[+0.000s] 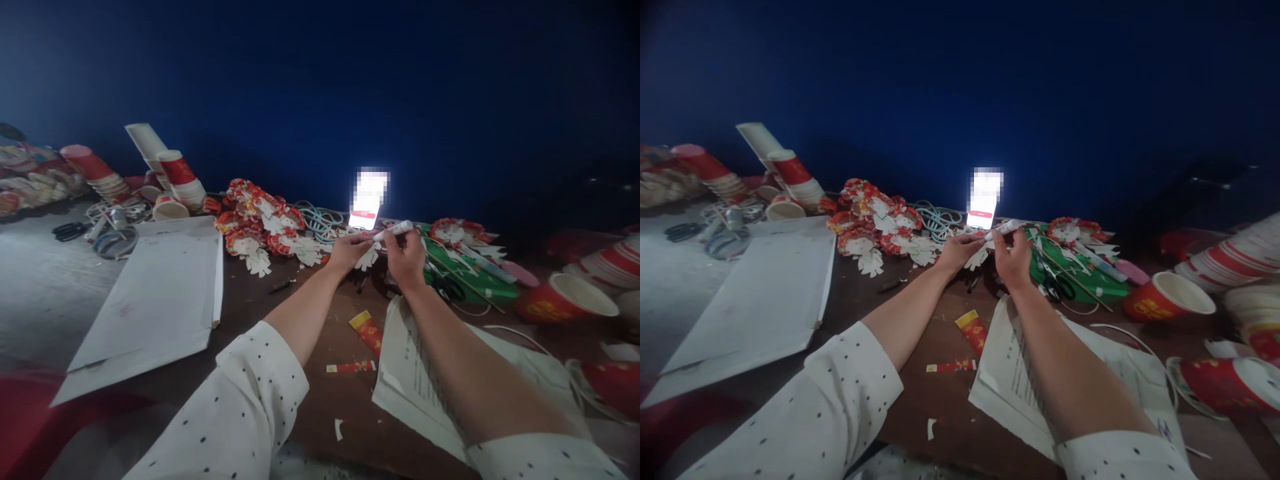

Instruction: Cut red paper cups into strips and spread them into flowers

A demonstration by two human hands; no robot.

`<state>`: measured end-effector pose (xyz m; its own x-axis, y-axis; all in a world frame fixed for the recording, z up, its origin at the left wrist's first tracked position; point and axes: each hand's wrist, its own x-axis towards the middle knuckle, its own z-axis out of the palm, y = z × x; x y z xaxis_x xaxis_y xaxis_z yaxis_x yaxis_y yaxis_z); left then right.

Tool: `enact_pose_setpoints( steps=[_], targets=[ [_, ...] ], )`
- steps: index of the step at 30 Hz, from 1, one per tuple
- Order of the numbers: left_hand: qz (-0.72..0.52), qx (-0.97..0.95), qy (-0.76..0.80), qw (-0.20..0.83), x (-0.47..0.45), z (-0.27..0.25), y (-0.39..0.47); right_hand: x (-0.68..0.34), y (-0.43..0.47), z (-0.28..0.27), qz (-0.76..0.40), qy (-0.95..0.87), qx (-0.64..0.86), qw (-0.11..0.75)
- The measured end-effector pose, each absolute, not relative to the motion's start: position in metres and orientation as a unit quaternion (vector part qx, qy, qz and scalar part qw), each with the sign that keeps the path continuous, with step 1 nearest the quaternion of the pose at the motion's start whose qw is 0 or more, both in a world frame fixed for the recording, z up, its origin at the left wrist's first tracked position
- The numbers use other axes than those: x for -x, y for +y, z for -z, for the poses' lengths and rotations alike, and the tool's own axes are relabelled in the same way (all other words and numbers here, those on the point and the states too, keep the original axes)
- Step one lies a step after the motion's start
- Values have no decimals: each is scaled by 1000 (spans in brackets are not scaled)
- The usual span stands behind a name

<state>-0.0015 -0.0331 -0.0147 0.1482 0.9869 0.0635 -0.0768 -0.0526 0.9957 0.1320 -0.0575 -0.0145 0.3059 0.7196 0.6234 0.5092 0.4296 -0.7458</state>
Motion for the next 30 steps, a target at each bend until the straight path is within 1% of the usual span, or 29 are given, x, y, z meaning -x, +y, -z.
enact_pose_setpoints(
  steps=[4, 12, 19, 21, 25, 30],
  targets=[
    [-489, -539, 427, 536, 1, 14, -34, -130, -61, 10, -62, -578, 544, 606],
    [-492, -535, 413, 549, 3, 14, -37, -137, -57, 6, -54, -487, 612, 621],
    [-497, -539, 356, 579, 3, 16, -33, -140, -54, 10, -71, -470, 599, 644],
    [-493, -534, 358, 586, 2, 17, -32, -141, -51, 12, -89, -454, 587, 664],
    [-482, -548, 372, 574, 3, 18, -32, -142, -46, 14, -171, -424, 536, 710],
    [-480, -554, 386, 560, 3, 18, -31, -140, -46, 12, -209, -396, 525, 724]
  ],
)
